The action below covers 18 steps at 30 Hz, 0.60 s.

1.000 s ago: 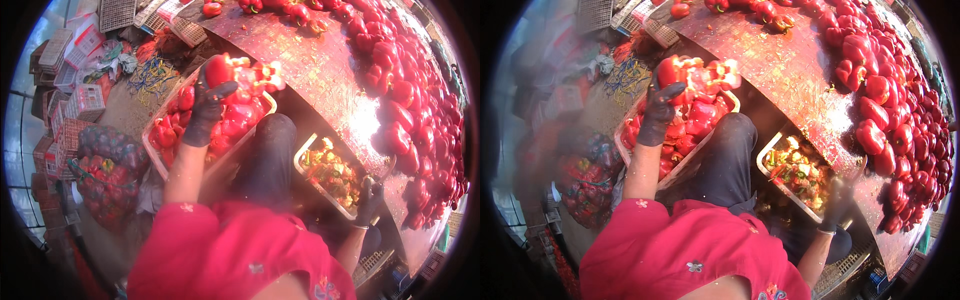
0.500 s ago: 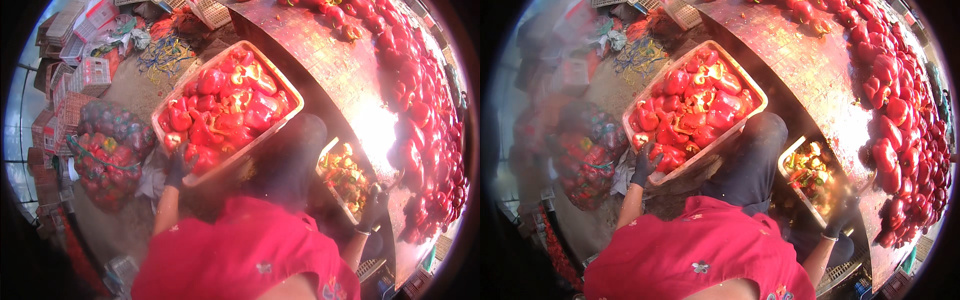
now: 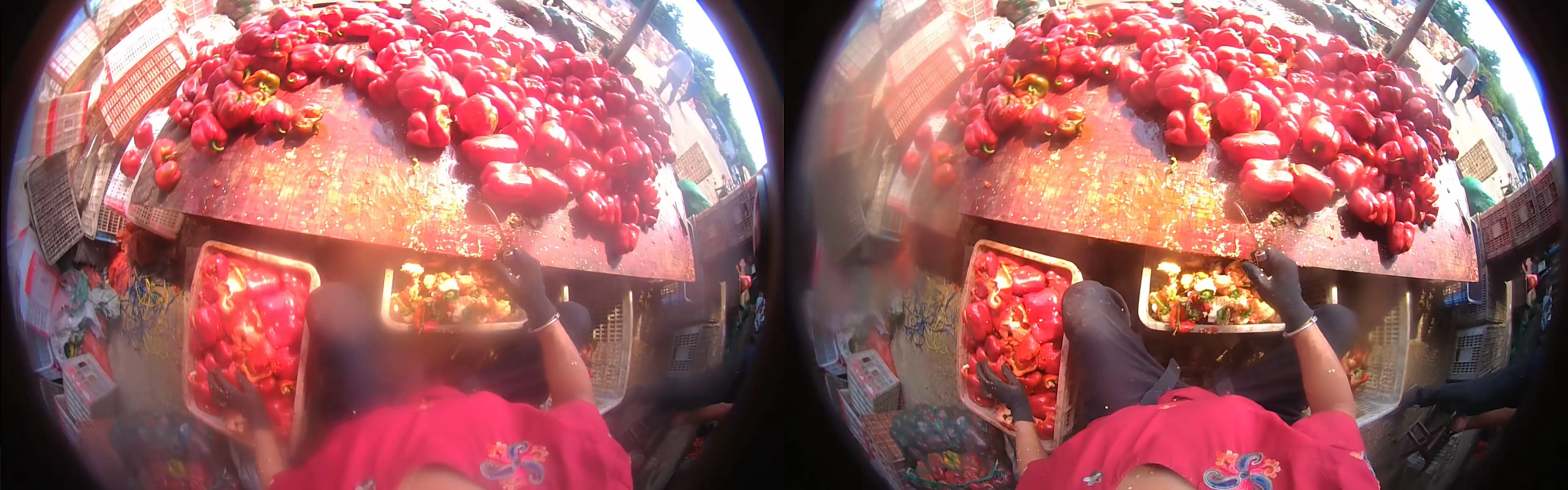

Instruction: The person handles red peppers by removing stems and placing them into a bin.

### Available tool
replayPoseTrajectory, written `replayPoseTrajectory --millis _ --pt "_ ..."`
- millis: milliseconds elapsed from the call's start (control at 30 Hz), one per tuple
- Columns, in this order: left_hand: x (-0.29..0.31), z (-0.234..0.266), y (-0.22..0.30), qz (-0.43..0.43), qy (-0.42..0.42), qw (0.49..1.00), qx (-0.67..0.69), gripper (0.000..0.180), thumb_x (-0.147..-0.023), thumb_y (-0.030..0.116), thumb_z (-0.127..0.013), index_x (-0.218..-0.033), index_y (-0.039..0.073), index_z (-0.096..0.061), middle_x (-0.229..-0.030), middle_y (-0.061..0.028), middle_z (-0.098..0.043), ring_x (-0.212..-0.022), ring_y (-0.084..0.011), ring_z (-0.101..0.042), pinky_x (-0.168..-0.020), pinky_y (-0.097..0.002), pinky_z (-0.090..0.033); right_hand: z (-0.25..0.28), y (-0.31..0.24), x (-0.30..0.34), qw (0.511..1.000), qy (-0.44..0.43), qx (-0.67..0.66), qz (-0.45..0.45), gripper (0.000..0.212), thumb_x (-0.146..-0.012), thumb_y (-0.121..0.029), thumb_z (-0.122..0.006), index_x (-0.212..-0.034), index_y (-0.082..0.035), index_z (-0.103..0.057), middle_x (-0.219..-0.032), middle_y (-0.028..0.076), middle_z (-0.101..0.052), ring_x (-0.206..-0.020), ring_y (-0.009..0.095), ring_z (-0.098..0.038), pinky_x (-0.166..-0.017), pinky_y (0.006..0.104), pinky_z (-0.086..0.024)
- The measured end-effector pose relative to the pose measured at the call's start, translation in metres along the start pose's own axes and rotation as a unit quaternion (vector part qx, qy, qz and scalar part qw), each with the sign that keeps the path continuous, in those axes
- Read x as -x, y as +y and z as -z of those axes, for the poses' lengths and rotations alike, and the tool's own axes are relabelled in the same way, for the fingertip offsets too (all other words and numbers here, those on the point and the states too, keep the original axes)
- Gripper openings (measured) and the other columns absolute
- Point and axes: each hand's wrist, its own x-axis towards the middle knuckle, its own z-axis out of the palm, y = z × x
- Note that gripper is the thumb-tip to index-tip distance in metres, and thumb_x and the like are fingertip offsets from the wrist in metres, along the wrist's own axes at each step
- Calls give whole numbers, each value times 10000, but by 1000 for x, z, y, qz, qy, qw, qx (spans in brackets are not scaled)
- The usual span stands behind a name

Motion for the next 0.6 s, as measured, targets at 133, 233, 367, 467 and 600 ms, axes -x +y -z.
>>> replayPoseTrajectory --millis 133,233,367,467,600 --pt "-129 -11 172 -175 17 951 252 450 -804 152 -594 -1191 -15 -433 -1245 -198 -430 -1129 -384 -426 -947 -473 -342 -2 29 -7 997 63 -35 6 164 -749 -107 -668 -753 -26 -525 -604 87 -520 -531 173 -487 -520 310 -407" --pt "-178 -31 310 -237 -13 896 375 496 -777 162 -635 -1191 -14 -426 -1239 -224 -419 -1149 -384 -409 -959 -469 -332 -8 6 -12 990 103 -84 42 163 -759 -96 -671 -770 -31 -522 -628 48 -489 -556 87 -438 -515 273 -392" --pt "-202 -74 495 -188 -123 881 415 762 -710 385 -711 -1215 -71 -368 -1247 -277 -395 -1164 -393 -392 -960 -431 -338 -5 4 -24 984 132 -116 7 207 -758 -164 -692 -810 -39 -536 -650 88 -519 -550 165 -485 -527 305 -407" --pt "-197 -95 592 -73 -227 895 377 862 -625 517 -724 -1133 -97 -395 -1105 -310 -496 -1053 -402 -487 -871 -444 -389 15 -1 -25 977 107 -172 -63 216 -758 -155 -693 -830 -26 -535 -669 89 -532 -572 171 -490 -558 304 -421" --pt "-203 -88 597 -57 -246 884 394 671 -640 368 -748 -1048 -76 -454 -1022 -268 -547 -915 -377 -554 -766 -430 -434 5 15 -16 961 118 -236 -85 236 -778 -176 -678 -860 -9 -534 -681 94 -532 -583 163 -479 -569 309 -424"
